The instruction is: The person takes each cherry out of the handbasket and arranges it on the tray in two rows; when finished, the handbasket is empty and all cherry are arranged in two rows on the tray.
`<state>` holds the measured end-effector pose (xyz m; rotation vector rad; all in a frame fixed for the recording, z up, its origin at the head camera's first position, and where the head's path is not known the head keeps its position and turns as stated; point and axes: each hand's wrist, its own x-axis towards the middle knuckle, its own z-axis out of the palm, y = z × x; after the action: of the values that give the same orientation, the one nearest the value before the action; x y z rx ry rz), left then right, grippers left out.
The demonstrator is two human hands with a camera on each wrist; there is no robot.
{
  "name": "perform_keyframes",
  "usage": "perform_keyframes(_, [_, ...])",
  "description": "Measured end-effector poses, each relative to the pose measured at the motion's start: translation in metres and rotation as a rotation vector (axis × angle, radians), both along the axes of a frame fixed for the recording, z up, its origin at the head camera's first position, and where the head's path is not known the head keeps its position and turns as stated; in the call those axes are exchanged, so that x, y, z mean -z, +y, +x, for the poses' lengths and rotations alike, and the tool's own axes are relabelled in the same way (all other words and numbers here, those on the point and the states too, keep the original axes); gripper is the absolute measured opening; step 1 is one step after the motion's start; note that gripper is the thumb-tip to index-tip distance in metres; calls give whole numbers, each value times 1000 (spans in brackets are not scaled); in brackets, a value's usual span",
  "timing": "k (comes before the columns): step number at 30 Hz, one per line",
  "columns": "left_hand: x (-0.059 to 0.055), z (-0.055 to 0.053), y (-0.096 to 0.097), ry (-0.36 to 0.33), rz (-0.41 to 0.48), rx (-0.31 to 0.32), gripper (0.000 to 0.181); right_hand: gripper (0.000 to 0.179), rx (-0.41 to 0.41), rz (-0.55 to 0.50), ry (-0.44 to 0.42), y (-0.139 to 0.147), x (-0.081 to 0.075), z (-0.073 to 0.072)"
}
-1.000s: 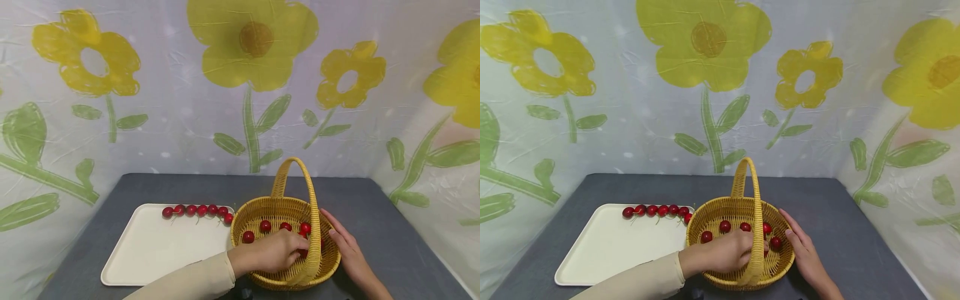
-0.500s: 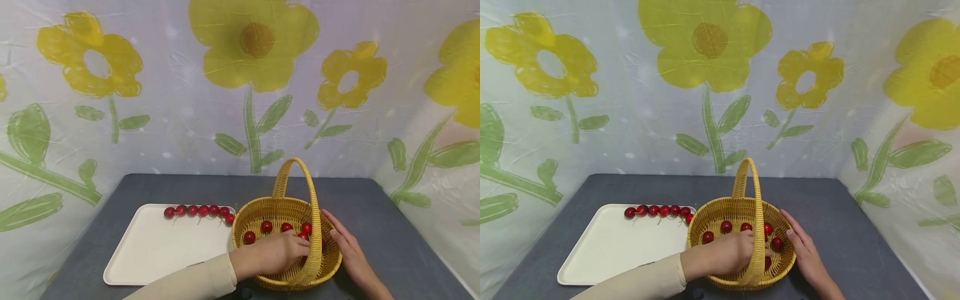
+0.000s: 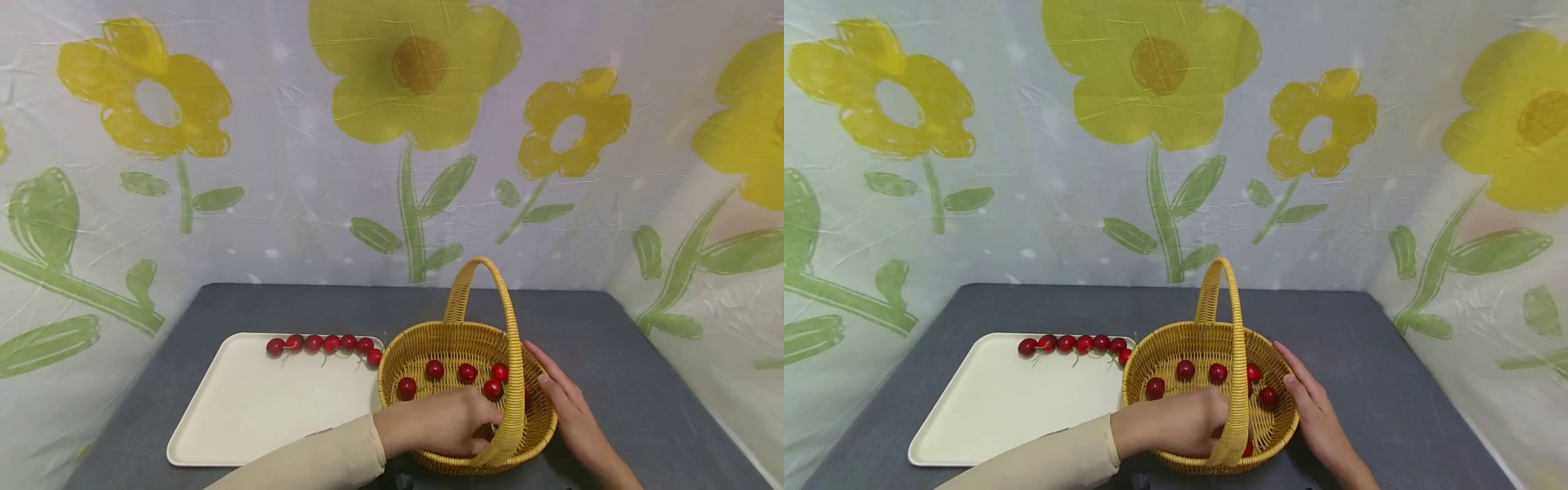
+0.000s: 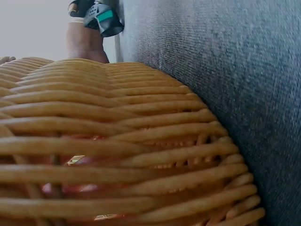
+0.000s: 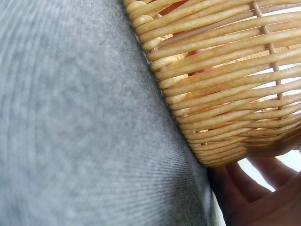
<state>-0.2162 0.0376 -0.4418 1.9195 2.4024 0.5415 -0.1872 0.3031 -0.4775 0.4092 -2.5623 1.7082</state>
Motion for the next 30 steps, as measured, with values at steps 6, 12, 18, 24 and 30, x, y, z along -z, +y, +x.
perform_keyframes(6, [3,-2,-1,14,16,96,19,51,-4,-13,0,-1,0,0])
perform_keyframes(12, [0,-1,-1,-33,-6,22,14,51,2,-3,-5,-1,-1,0])
perform_keyframes(18, [-5,1,-1,-134,168,-191,19,51,7,3,-5,-1,-1,-1])
perform_keyframes(24, [-10,3,-4,-216,245,-402,35,51,19,17,-28,-1,-1,0])
perform_keyframes(30, [-12,3,-5,-285,284,-399,47,51,9,-1,-24,-1,-1,1])
